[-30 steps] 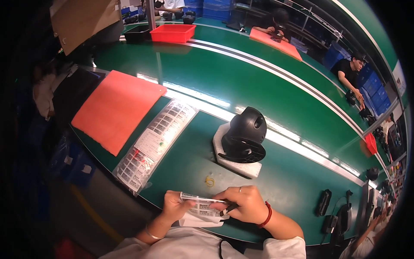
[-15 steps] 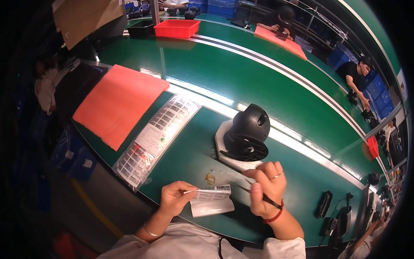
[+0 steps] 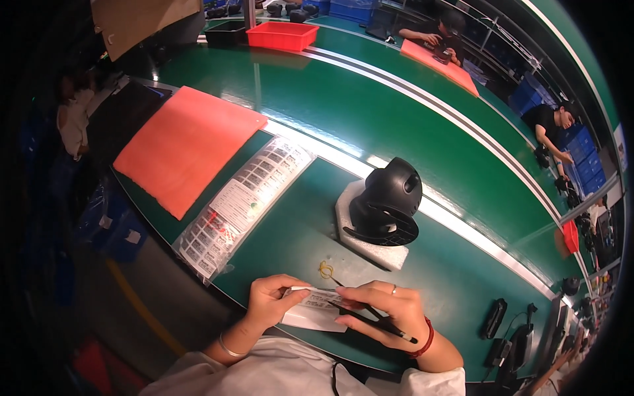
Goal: Labeling and inspecting lamp components on an assembly line.
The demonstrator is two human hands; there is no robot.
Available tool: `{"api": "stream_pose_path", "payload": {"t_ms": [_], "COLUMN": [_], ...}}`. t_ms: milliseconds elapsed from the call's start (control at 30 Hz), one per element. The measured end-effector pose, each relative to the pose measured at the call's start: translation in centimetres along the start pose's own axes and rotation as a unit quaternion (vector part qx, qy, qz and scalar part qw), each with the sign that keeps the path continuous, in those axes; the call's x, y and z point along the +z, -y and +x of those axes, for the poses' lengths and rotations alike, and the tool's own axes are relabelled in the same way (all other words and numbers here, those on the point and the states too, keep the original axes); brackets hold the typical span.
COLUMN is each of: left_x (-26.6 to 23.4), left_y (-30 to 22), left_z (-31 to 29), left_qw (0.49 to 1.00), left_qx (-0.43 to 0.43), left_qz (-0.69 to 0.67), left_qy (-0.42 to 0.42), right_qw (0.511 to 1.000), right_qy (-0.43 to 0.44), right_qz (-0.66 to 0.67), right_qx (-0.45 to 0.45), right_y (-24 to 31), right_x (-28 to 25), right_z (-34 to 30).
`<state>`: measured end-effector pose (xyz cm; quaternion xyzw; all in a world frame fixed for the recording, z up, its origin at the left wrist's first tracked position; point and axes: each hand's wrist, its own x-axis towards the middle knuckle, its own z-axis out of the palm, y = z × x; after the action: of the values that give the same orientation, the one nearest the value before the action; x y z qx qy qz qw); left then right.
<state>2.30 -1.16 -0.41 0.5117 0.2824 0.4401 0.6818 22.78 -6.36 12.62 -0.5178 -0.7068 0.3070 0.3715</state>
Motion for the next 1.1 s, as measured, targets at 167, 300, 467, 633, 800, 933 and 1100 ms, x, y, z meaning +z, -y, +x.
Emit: {"api": "stream_pose_path", "payload": {"t_ms": [167, 300, 467, 633, 800, 933, 1100], "left_x": [0.5, 1.1, 1.0, 1.2, 1.4, 0.8, 0.6], "left_y": [0.1, -0.4, -1.3, -1.5, -0.8, -0.4, -0.6], "left_z": [0.2, 0.2, 0.2, 0.3, 0.3, 0.1, -0.3], "left_qw": [0.999, 1.000, 0.975, 0.964, 0.993, 0.979, 0.994], "left_qx": [0.033, 0.021, 0.099, 0.143, 0.059, 0.042, -0.031], "left_qz": [0.022, -0.006, 0.196, 0.218, 0.095, 0.188, 0.093], "left_qy": [-0.017, -0.022, 0.030, 0.043, 0.023, 0.058, 0.056], "right_qw": [0.995, 0.991, 0.996, 0.999, 0.999, 0.999, 0.953], "right_qy": [0.008, 0.006, -0.016, -0.002, -0.025, -0.010, -0.128], "right_qz": [-0.041, -0.056, 0.000, 0.032, 0.042, 0.026, -0.187], "right_qx": [-0.090, -0.121, -0.084, -0.020, -0.005, -0.046, -0.201], "right_y": [-1.0, -1.3, -1.7, -1.6, -1.5, -1.7, -2.0], "right_x": [0.9, 1.5, 1.7, 1.1, 1.1, 0.7, 0.4], "right_z": [-0.1, 0.0, 0.0, 0.0, -0.1, -0.4, -0.5]}}
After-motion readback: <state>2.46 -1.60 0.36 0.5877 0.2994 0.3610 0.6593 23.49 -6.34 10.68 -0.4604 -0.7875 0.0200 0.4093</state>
